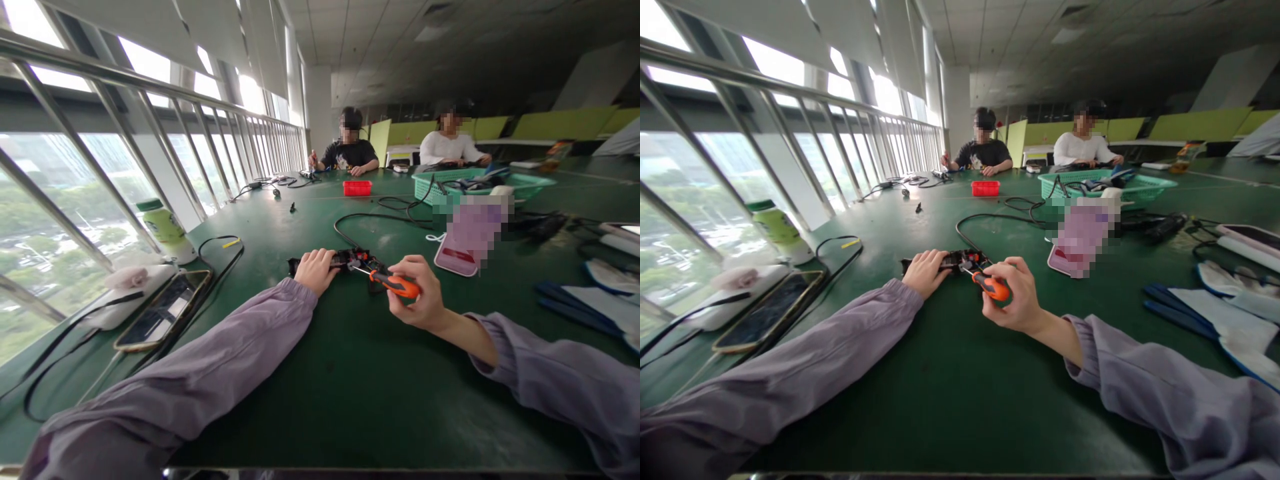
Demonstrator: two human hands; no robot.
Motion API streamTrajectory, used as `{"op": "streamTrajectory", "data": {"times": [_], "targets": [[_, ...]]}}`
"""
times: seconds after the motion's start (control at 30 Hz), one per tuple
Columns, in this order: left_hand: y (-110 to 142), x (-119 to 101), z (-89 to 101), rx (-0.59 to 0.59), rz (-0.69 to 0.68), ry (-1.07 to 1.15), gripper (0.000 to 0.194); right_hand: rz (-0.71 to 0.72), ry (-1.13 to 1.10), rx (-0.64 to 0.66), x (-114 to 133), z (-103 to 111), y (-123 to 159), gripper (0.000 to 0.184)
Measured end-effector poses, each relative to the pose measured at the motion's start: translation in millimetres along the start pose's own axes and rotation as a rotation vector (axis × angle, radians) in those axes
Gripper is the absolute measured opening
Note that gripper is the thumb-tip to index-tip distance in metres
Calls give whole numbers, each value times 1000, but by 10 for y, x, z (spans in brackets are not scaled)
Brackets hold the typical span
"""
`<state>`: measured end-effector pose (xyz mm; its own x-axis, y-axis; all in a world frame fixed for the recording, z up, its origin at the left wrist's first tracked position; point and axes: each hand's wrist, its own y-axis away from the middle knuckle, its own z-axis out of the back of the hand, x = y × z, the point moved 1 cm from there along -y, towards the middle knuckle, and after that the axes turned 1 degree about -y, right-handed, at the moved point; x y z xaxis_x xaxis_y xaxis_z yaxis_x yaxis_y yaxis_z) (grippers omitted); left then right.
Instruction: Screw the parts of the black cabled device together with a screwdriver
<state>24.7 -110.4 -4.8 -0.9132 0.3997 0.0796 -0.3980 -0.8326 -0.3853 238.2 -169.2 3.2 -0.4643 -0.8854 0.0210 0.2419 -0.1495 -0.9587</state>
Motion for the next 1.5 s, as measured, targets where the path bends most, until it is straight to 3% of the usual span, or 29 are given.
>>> {"op": "streamTrajectory", "data": {"times": [0.1, 0.3, 0.5, 0.7, 0.8, 0.93, 1.1, 1.23, 1.33, 1.5], "targets": [[-2, 6, 0, 1, -5, -4, 35, -60, -26, -8, -10, -4, 17, 39], [-10, 26, -12, -9, -3, 11, 34, -160, -3, 59, 1, -24, 5, 24], [-19, 31, -14, -10, -11, 2, 35, -202, -51, -17, -44, -9, 45, 33], [-13, 23, -12, -7, -8, -3, 35, -230, -44, 109, -27, -1, 43, 20], [-4, 24, -18, -8, -8, -6, 35, -263, -35, 43, -29, -10, 62, 24], [4, 30, -21, -17, -14, 1, 37, -255, -56, -41, -40, -16, 75, 30], [1, 34, -22, -22, -18, 12, 39, -262, -29, 69, -14, 8, 52, 19], [-2, 31, -24, -16, -16, 11, 37, -282, -28, 22, -22, 25, 76, 26], [-3, 29, -21, -12, -16, 14, 37, -236, -17, -10, -29, 34, 75, 31], [-4, 29, -21, -21, -15, 30, 36, -119, 58, 95, 6, 51, 6, 19]]}}
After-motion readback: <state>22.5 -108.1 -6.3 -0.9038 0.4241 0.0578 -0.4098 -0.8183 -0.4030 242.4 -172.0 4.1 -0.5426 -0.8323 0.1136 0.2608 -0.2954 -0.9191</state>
